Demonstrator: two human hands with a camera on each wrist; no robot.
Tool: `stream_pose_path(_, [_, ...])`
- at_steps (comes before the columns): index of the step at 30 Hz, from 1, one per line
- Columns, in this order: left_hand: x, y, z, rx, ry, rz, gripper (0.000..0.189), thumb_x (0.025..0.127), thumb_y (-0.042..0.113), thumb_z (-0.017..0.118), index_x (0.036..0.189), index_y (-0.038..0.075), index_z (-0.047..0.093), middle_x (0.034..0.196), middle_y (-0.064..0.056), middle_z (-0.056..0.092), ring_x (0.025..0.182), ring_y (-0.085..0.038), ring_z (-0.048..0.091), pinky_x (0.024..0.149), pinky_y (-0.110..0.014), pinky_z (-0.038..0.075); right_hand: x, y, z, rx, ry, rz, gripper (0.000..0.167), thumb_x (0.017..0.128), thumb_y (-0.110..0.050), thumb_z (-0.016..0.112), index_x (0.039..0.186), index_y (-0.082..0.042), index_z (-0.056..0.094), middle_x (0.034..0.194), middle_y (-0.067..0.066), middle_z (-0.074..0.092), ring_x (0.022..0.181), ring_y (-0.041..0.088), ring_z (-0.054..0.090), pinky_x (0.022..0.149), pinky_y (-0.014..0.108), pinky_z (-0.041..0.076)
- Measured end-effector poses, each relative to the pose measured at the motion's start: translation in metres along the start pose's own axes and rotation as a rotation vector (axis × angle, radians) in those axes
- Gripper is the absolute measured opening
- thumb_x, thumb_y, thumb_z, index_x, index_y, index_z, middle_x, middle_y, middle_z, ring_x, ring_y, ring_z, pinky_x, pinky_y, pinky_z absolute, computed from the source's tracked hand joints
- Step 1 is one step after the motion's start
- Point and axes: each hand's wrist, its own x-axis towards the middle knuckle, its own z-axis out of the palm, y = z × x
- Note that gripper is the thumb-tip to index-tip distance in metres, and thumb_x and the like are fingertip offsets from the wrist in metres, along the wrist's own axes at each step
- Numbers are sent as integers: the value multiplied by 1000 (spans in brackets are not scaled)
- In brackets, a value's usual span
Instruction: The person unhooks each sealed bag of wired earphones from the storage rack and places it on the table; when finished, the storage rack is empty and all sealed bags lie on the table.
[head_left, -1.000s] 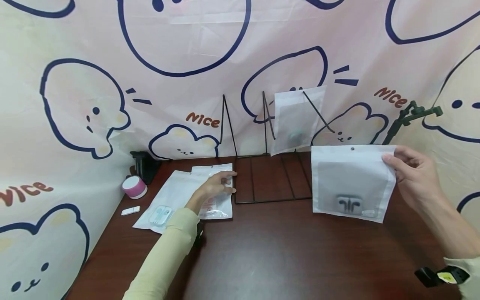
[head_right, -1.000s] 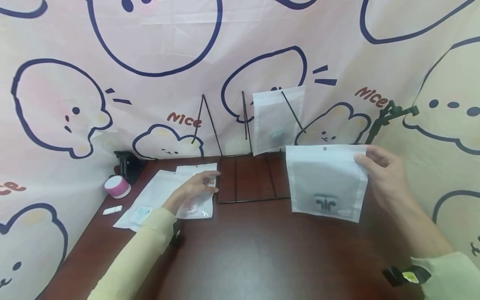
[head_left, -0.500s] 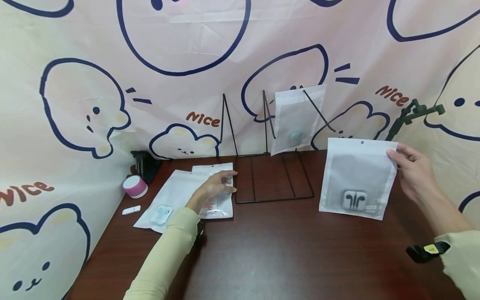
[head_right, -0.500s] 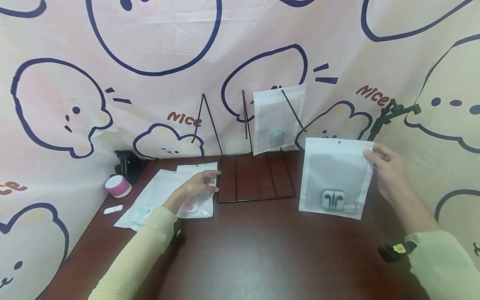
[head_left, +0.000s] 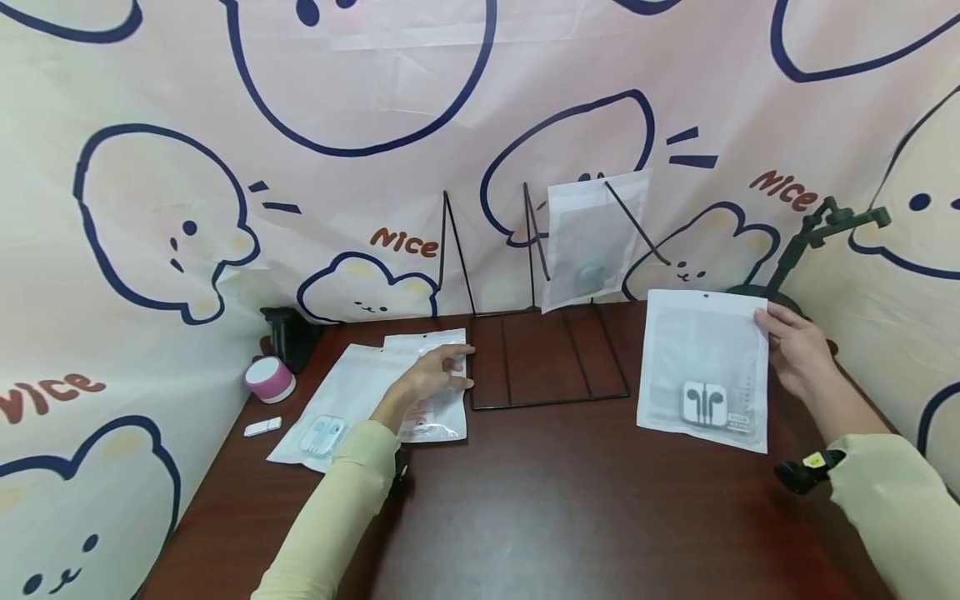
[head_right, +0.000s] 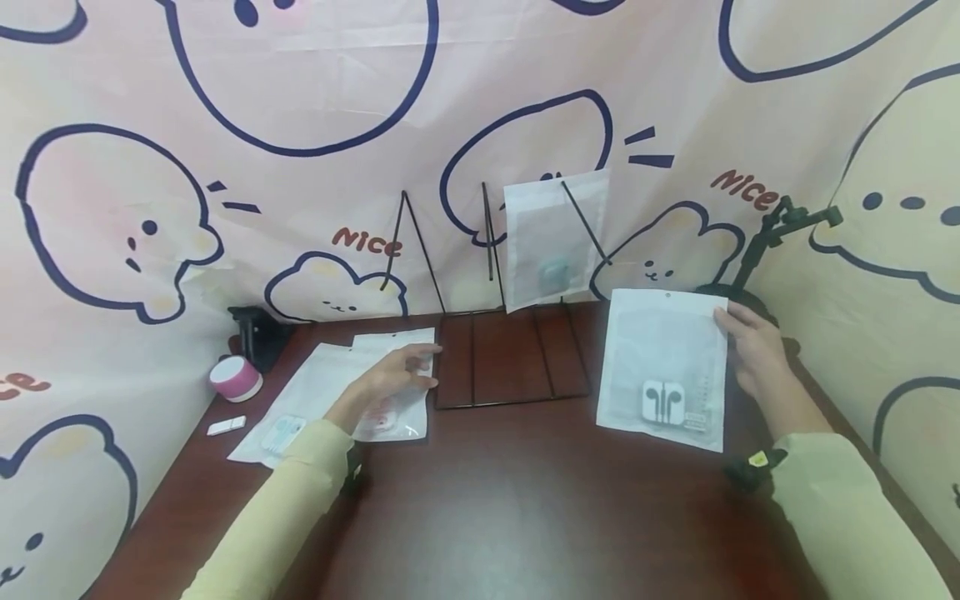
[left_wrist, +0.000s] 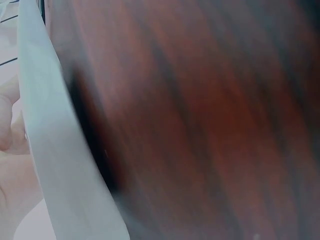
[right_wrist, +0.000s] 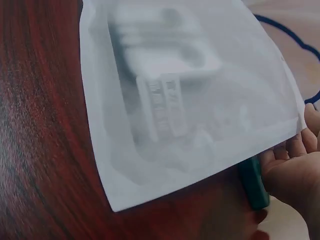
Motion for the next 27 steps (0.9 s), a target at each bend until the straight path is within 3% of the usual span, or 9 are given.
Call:
stream_pose_path(5, [0,2,1,-5,0,1,67,92,15,79,153,19,52,128,-10,60,120,-27,53,113,-52,38,5,12,-2,-21,-3,46,84,97,-29,74,166,-21,27,113,-17,62,89,4,67,74,20,58])
stream_pose_path(9, [-1,3,1,-8,1,-5,67,92,15,79,154,19,52,127,-10,59,119,-28,52,112,-52,38,10,21,-2,-119,-36,75,86,100,-32,71,167,-19,20,112,-18,62,89,3,66,74,20,57])
stream_pose_path(11, [-1,3,1,-9,1,-4,68,92,15,79,154,19,52,128,-10,59,120,-28,53,112,-51,39,12,25,-2,-186,-47,98,86,101,-34,69,168,-19,16,117,-16,58,91,2,63,75,19,56])
stream_pose_path(13, [-1,3,1,-7,-2,-1,68,91,14,79,154,18,52,128,-11,59,120,-28,53,111,-51,39,13,27,-2,-251,-49,124,87,102,-37,66,168,-18,12,137,-4,54,100,4,59,77,17,54])
stream_pose_path(16, [0,4,1,0,-6,5,68,91,14,79,154,17,52,129,-11,60,120,-28,54,111,-51,40,15,28,-2,-362,-57,149,87,105,-43,60,167,-17,5,170,8,23,128,14,47,94,20,51])
stream_pose_path(19, [0,3,1,3,-4,7,68,91,14,79,154,17,52,129,-12,60,119,-28,53,110,-51,40,16,28,-1,-438,-73,152,89,105,-49,56,167,-15,0,174,11,-8,150,27,23,119,33,36])
stream_pose_path(22, [0,3,0,5,2,12,68,91,13,78,154,16,51,128,-12,60,118,-28,53,110,-52,40,17,29,2,-451,-80,154,90,105,-50,55,167,-12,0,174,11,-11,156,32,10,127,45,17])
stream_pose_path(27, [-2,2,0,-10,2,8,68,92,14,78,154,16,52,128,-11,59,119,-29,53,112,-52,39,18,29,4,-463,-80,159,87,106,-49,53,167,-10,5,174,14,-4,155,29,17,127,47,17])
